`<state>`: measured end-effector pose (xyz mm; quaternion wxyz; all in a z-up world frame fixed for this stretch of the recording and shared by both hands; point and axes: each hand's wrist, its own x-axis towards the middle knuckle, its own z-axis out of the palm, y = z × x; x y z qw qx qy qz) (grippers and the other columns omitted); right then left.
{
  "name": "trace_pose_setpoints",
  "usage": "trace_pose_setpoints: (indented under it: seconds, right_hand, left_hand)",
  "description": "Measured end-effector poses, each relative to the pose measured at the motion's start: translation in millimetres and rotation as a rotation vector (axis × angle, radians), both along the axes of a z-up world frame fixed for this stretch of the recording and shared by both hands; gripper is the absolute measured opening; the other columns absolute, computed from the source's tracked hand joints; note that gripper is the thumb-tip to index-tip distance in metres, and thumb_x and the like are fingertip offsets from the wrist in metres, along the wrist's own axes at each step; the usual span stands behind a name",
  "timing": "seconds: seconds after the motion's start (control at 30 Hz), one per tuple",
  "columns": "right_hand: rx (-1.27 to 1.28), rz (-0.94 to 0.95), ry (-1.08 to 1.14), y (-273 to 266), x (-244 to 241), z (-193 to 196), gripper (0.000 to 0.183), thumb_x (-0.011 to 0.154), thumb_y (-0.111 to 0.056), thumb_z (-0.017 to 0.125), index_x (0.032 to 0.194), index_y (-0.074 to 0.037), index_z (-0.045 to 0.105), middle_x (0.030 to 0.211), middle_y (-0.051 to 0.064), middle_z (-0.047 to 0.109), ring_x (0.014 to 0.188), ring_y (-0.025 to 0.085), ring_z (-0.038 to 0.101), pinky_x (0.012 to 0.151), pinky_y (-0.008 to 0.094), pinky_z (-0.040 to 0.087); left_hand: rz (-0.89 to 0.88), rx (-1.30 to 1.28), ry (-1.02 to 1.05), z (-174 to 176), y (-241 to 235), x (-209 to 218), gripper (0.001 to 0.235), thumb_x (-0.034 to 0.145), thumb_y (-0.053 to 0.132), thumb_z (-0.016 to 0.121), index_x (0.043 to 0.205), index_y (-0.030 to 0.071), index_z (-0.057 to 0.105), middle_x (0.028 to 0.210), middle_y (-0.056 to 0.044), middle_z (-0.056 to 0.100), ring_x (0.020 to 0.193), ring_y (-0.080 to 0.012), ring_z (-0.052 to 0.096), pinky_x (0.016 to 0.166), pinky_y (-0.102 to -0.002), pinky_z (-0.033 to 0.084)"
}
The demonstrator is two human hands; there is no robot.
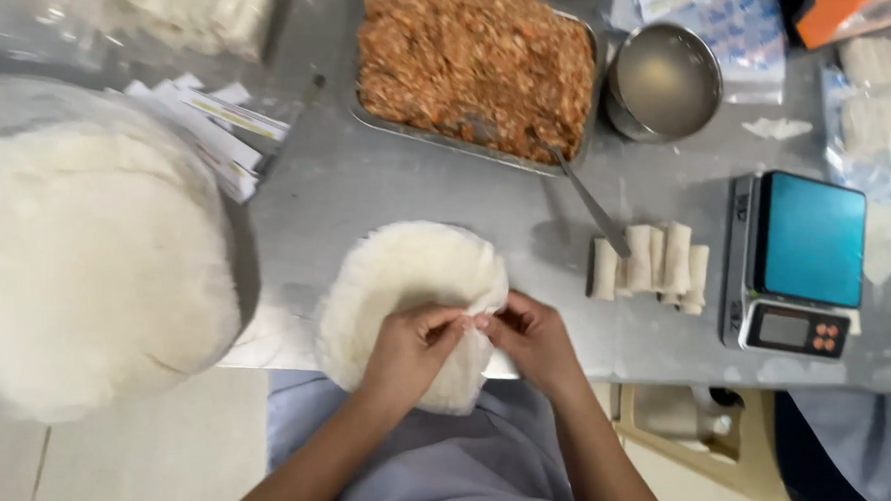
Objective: The person is manually assembling spring rolls by placing meat filling on wrappers and rolling them tightly.
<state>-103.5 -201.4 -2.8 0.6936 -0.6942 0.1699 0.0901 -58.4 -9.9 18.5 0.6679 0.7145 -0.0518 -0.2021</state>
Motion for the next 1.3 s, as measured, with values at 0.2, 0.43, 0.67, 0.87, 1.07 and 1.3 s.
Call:
trace_pose_setpoints:
  seconds: [0.2,0.43,0.67,0.87,1.07,1.3]
  right_hand:
    - [-0.084,-0.078,0.152,-6,-4,16,0.029,0.087,0.001,0.074,0.116,0.008,0.073,0.083,0.025,0.075,0.071,0.028,0.076,0.066,0.04,0.07]
    - [0.018,0.1,0.298,13,1,28,0.047,0.09,-0.01,0.073,0.134,0.0,0.058,0.102,0.024,0.077,0.078,0.03,0.077,0.063,0.042,0.069]
    - [-0.415,0.173,0.189,23,24,58,0.042,0.095,-0.028,0.066,0.124,0.002,0.059,0.086,0.029,0.076,0.067,0.036,0.078,0.059,0.043,0.068]
    - [-0.532,0.165,0.175,12,14,14,0.024,0.102,-0.024,0.059,0.117,-0.005,0.061,0.078,0.023,0.074,0.061,0.033,0.076,0.06,0.042,0.063]
    - [-0.507,0.126,0.011,-10,17,25,0.036,0.092,-0.01,0.069,0.127,-0.004,0.068,0.111,0.026,0.076,0.101,0.044,0.073,0.084,0.054,0.06]
    - [-0.845,0.113,0.263,-3,22,38,0.048,0.102,-0.03,0.037,0.146,-0.01,0.041,0.15,0.01,0.051,0.122,0.038,0.06,0.093,0.056,0.048]
  left_hand:
    - [0.013,0.295,0.043,-13,16,1,0.008,0.085,0.017,0.076,0.087,0.011,0.082,0.07,-0.011,0.077,0.065,-0.0185,0.073,0.059,-0.035,0.057]
    - [-0.096,0.493,-0.252,-12,15,2,0.014,0.099,0.024,0.057,0.104,0.013,0.066,0.067,-0.017,0.07,0.065,-0.0357,0.072,0.06,-0.044,0.057]
    - [-0.185,0.481,-0.049,8,-3,-2,0.05,0.098,0.056,0.051,0.129,0.017,0.05,0.09,-0.021,0.074,0.086,-0.0425,0.075,0.071,-0.05,0.059]
    - [-0.27,0.336,0.134,16,-4,10,0.052,0.103,0.016,0.043,0.153,0.01,0.031,0.104,-0.038,0.065,0.091,-0.0507,0.072,0.07,-0.051,0.065]
    - [-0.156,0.244,0.168,35,2,24,0.056,0.098,0.011,0.047,0.154,0.02,0.044,0.092,-0.028,0.073,0.059,-0.0275,0.073,0.052,-0.03,0.064]
    - [-0.321,0.084,0.096,45,-50,-8,0.079,0.097,0.005,0.046,0.164,0.011,0.004,0.09,-0.013,0.066,0.063,-0.0215,0.064,0.066,-0.034,0.058]
